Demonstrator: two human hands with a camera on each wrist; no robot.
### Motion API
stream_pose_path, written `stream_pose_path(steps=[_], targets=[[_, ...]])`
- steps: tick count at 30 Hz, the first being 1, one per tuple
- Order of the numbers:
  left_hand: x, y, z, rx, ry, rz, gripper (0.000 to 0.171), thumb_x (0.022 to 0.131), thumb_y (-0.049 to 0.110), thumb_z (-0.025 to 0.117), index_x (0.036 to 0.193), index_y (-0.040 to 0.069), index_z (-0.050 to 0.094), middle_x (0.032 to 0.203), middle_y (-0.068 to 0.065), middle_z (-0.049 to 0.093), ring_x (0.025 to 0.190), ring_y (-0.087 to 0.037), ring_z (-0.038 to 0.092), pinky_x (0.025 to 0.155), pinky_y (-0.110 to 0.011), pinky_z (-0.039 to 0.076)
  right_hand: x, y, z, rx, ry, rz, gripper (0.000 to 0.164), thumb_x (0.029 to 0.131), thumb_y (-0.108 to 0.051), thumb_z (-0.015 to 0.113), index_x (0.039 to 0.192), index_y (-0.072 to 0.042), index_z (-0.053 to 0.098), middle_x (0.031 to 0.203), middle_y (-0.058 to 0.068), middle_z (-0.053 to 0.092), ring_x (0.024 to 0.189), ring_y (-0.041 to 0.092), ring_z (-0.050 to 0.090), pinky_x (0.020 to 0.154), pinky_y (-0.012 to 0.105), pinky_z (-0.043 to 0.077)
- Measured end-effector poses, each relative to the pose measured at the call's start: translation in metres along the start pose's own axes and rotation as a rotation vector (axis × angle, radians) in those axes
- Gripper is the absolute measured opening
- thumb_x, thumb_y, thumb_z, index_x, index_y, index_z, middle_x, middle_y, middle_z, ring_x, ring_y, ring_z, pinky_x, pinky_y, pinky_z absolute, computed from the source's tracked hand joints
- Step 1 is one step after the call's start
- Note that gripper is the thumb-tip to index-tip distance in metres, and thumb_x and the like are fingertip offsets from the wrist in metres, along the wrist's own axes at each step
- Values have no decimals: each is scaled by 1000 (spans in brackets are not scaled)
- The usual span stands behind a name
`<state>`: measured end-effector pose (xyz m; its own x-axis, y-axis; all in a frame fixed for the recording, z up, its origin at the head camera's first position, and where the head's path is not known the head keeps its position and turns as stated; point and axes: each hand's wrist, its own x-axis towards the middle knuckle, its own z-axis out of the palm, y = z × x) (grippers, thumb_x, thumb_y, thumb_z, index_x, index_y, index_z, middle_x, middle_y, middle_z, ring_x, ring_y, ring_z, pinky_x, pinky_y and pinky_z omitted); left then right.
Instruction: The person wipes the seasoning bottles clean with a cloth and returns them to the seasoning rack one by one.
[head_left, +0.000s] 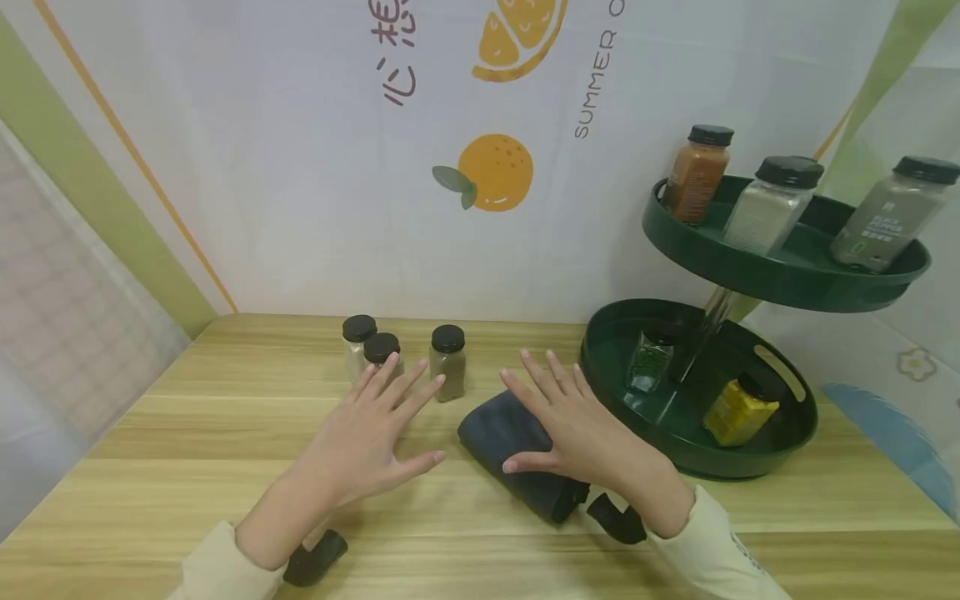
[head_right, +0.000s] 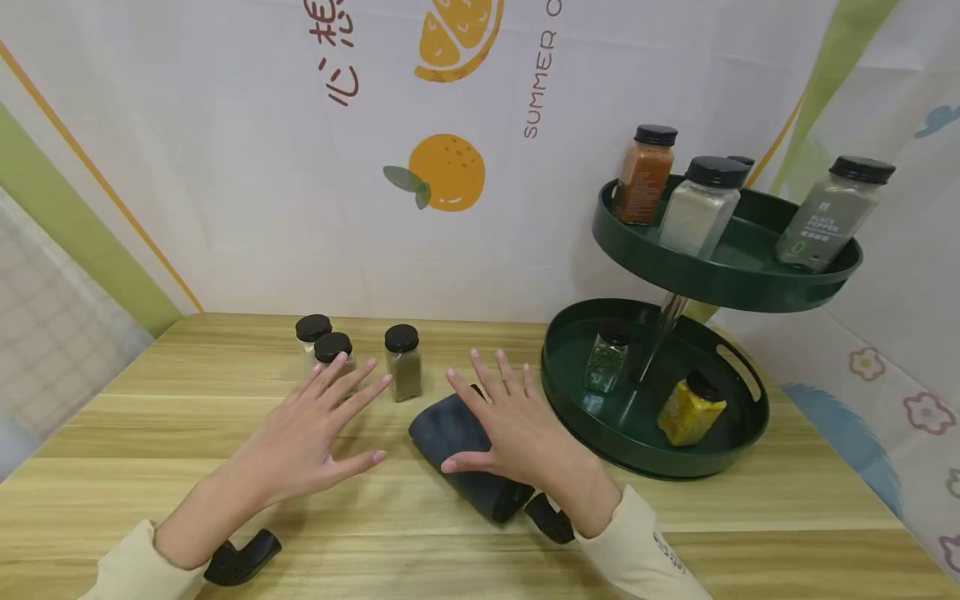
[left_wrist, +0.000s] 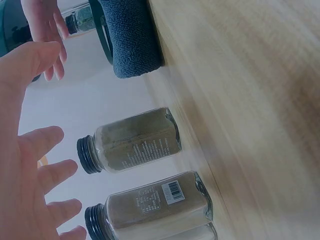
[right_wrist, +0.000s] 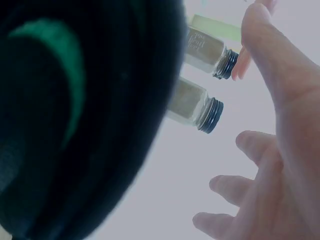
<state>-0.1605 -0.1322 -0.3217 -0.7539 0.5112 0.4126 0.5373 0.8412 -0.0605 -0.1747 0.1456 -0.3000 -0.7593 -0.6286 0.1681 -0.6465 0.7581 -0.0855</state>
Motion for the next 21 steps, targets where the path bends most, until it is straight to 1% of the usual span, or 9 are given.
stream_pose_path(steps=[3,5,7,12,14,17,21], targets=[[0,-1,0,7,10,6,80,80,65,53,144,21,34,151,-7,31,139,-38,23,113,-52,22,0,-3,1,19,-23,1,97,74,-66,59,150,-22,18,156,14,6,142,41,3,109,64,13],[0,-1,1,7,14,7,80,80,65,53,144,21,34,151,-7,31,139,-38,23,112,-52,23,0,-7,1,36,-61,17,96,75,-65,59,149,-21,18,156,14,7,141,42,6,108,64,16],[0,-1,1,8,13,8,81,80,65,54,144,21,34,151,-7,31,139,-37,23,112,-52,22,0,-11,2,67,-126,51,95,76,-63,60,149,-21,18,156,15,9,140,44,11,107,64,20],[0,-1,1,13,0,10,81,80,66,52,145,21,33,152,-6,29,140,-37,22,113,-51,21,2,-21,8,133,-348,176,95,76,-63,60,150,-26,13,155,14,15,138,43,20,105,61,28],[0,-1,1,15,-2,10,80,80,66,51,145,22,33,152,-6,29,140,-36,22,114,-51,21,4,-24,12,129,-409,206,96,76,-64,59,150,-26,12,155,14,15,138,42,21,104,60,30],[0,-1,0,17,9,13,81,80,66,52,144,21,34,151,-6,30,139,-37,23,114,-51,21,5,-27,17,120,-447,221,99,75,-66,58,150,-23,11,154,15,17,138,42,23,103,61,32],[-1,-1,1,19,15,19,80,79,65,54,144,21,35,150,-7,32,139,-37,24,113,-51,22,7,-29,22,110,-437,220,104,73,-67,60,150,-17,10,153,17,19,136,43,25,100,64,32]])
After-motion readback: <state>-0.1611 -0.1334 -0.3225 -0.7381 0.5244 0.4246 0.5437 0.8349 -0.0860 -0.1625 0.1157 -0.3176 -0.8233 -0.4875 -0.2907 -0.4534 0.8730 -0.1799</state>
